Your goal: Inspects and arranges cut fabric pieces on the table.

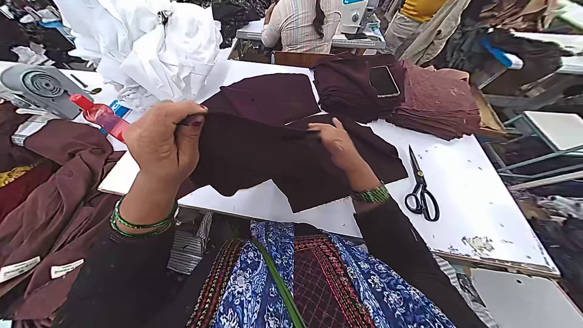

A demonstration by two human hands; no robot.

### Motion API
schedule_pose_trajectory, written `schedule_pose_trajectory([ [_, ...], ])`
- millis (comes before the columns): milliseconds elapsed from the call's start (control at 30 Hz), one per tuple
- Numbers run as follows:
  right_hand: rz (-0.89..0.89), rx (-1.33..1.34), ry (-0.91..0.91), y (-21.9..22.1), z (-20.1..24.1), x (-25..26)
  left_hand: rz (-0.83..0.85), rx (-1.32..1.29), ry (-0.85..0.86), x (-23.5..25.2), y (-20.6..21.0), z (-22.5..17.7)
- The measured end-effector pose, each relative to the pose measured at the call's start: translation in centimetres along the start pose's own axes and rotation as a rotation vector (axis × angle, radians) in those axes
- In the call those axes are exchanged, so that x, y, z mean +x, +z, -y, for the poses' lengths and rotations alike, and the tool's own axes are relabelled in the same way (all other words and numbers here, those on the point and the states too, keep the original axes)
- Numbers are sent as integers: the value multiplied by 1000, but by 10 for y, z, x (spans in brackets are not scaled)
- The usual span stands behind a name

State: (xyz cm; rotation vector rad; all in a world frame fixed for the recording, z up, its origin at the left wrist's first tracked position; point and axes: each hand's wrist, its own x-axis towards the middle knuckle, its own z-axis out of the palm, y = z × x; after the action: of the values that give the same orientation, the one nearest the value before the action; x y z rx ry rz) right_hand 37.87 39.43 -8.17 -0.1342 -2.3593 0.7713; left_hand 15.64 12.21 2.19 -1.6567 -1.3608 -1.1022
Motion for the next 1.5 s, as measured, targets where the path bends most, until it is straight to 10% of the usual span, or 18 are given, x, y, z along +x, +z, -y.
schedule_pose_trajectory([
  [367, 12, -199, 231, 61, 43, -59, -100, -33, -80, -4, -28, 31],
  [900, -396, 187, -332, -47, 141, 39, -443, -335, -540, -77, -126, 77],
  [1133, -245, -211, -220, -2, 130, 137, -420, -580, -1332, -54, -91, 90],
  [1333, 76, -243, -524, 52, 232, 159, -107, -1071, -727, -19, -64, 36],
  [1500, -115, -323, -766, 71, 256, 166, -368, -486, -340, -44, -75, 32],
])
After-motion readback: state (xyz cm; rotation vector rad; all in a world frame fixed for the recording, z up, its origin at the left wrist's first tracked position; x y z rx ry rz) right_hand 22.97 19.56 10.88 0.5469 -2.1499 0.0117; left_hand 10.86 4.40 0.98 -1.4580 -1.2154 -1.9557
